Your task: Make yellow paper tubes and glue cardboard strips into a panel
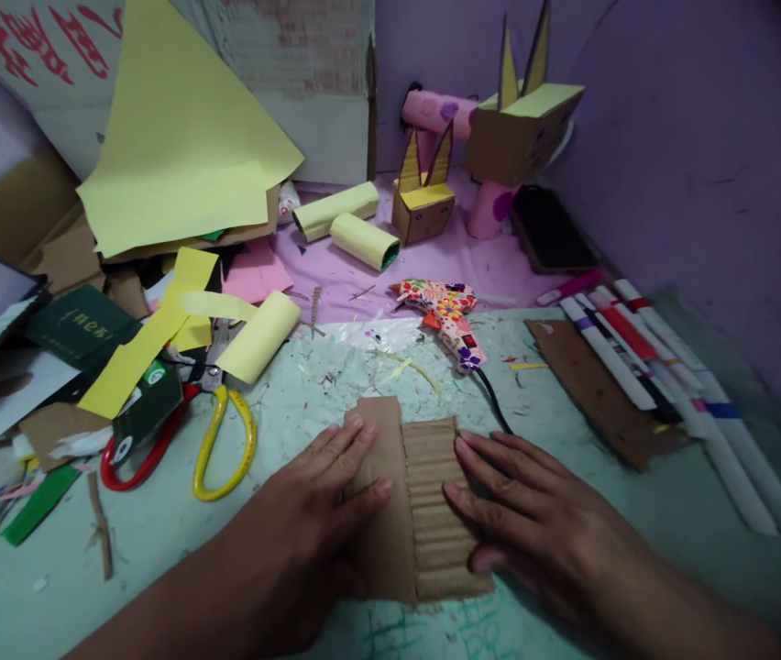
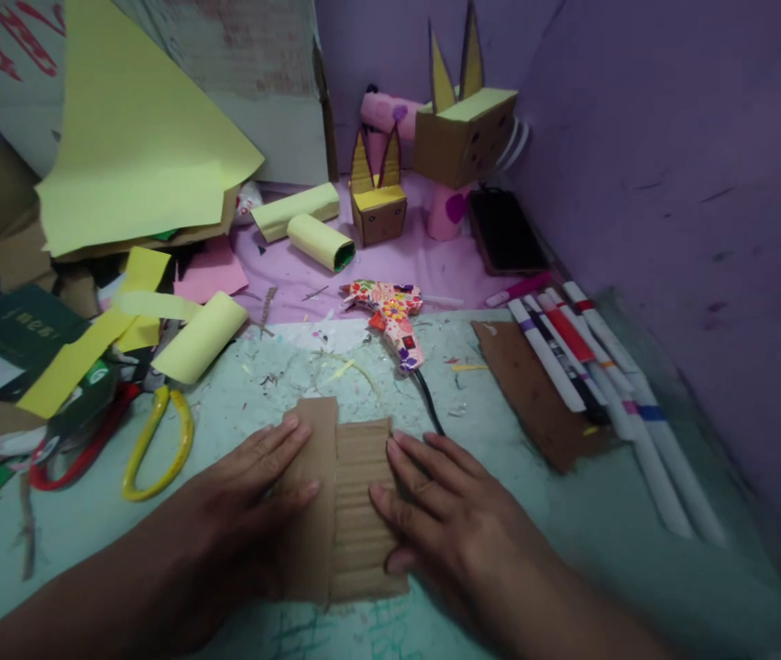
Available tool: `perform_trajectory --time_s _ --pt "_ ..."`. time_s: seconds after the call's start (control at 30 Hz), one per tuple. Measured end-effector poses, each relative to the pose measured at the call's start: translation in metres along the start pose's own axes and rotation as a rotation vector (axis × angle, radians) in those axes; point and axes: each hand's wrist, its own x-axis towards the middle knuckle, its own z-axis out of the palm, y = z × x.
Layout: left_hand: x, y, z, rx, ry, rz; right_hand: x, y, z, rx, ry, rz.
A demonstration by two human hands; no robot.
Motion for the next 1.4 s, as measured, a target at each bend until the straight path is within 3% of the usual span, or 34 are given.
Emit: perform_trajectory --time_s 0.23,0.6,1.0,1.23,1.4 --pt "-0.006 0.004 0.004 0.113 0.047 -0.125 -0.005 -0.001 -0.007 0.101 -0.103 0.05" --pt "0.001 0.005 0.004 0.154 0.036 -0.119 0.0 -0.002 -0.006 0.129 -0.15 0.048" --pt "0.008 0.008 0.001 0.245 -0.069 -0.11 0.002 -0.006 -0.006 0.138 -0.154 0.079" --pt "0.019 0.018 -0.015 0.263 -0.233 -0.135 0.006 -0.014 -0.003 0.127 -0.113 0.126" --pt "0.025 0.026 -0.025 0.266 -0.342 -0.195 0.009 -0.022 -0.006 0.033 -0.184 0.117"
